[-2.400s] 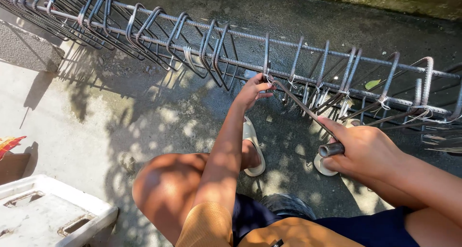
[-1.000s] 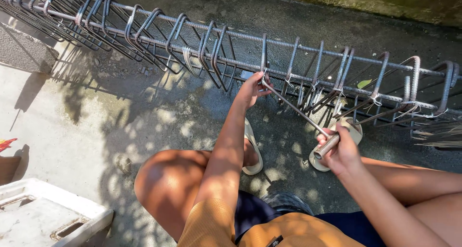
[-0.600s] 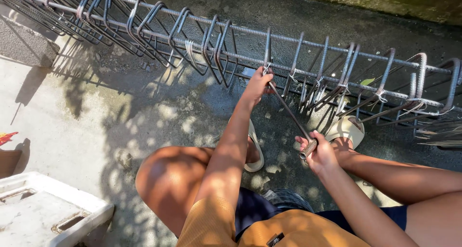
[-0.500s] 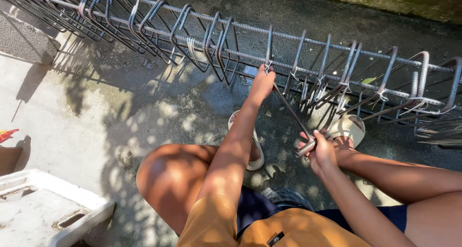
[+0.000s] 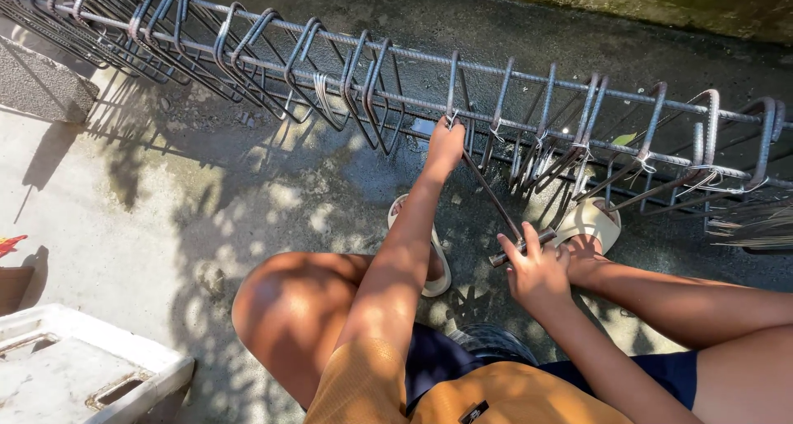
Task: Tying rebar intersections together using wire ties and a manual hook tool
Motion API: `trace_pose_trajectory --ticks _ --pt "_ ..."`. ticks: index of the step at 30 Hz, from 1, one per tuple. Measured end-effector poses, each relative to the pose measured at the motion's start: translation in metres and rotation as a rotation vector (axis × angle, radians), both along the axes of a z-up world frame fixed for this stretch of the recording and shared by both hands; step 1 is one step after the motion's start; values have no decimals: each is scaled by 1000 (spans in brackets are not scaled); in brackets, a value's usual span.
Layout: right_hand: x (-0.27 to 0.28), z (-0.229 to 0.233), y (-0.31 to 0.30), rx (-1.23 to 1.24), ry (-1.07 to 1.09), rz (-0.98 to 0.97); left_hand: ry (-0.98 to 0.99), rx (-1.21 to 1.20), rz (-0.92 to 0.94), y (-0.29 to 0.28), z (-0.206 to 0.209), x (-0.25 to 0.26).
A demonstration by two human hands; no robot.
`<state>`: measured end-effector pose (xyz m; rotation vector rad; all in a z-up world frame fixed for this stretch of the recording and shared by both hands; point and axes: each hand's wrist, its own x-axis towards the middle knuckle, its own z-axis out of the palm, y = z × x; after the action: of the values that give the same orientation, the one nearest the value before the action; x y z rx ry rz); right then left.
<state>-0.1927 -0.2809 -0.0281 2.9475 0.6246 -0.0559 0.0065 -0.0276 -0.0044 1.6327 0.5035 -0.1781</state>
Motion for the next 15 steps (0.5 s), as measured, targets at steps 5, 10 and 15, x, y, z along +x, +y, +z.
trace_pose_trajectory --ticks 5,10,15 --pt "5 -24 9 -66 50 165 -14 2 -2 -2 13 -9" --pt "-1 67 65 -319 31 282 -29 -2 1 3 15 -7" --pt "2 21 62 -122 193 170 -103 -95 22 6 -7 3"
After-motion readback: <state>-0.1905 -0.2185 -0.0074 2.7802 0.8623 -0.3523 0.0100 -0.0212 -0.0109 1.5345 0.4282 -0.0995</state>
